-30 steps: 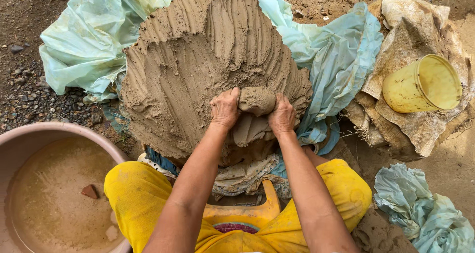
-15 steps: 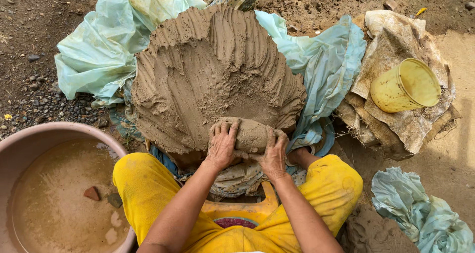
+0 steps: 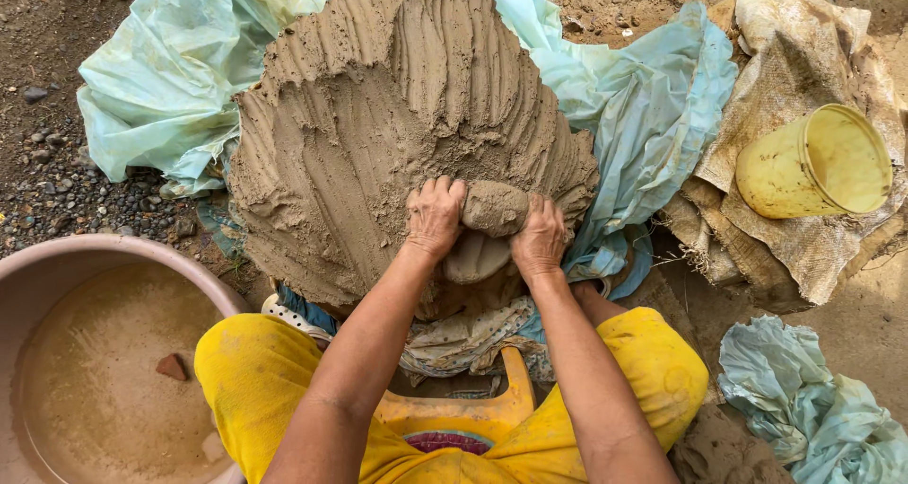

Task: The person is kneading a large mound of clay on the ground by hand, repeatedly pushing into it and turning sections over.

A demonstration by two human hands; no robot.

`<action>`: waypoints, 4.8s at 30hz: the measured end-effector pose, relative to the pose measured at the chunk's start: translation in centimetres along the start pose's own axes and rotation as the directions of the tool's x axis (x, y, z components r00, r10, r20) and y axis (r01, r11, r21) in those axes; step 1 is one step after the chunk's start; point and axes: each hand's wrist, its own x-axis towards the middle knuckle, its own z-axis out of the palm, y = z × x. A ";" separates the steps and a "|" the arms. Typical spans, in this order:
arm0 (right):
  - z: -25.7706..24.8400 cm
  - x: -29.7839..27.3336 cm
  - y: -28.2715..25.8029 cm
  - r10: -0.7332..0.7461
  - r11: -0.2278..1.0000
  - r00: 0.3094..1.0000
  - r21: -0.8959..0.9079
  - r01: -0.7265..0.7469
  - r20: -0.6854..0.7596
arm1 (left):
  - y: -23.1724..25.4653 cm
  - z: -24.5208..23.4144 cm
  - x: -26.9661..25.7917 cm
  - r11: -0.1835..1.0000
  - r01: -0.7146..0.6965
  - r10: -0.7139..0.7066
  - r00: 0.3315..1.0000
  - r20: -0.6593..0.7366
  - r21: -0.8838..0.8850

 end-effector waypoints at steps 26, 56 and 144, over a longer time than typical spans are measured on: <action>-4.5 -7.3 -4.0 -0.083 0.992 0.994 -0.088 0.088 0.066 | 4.5 -4.8 -4.8 0.971 -0.097 0.079 0.993 0.089 0.220; -7.9 -10.4 -5.6 -0.109 0.994 0.985 -0.017 0.112 0.135 | 6.0 -10.3 -5.4 0.994 -0.107 0.101 0.938 0.332 -0.001; -2.3 -2.3 -2.4 -0.332 0.868 0.918 0.450 0.209 0.214 | 4.1 -10.7 -3.6 0.832 0.522 -0.413 0.809 0.418 -0.188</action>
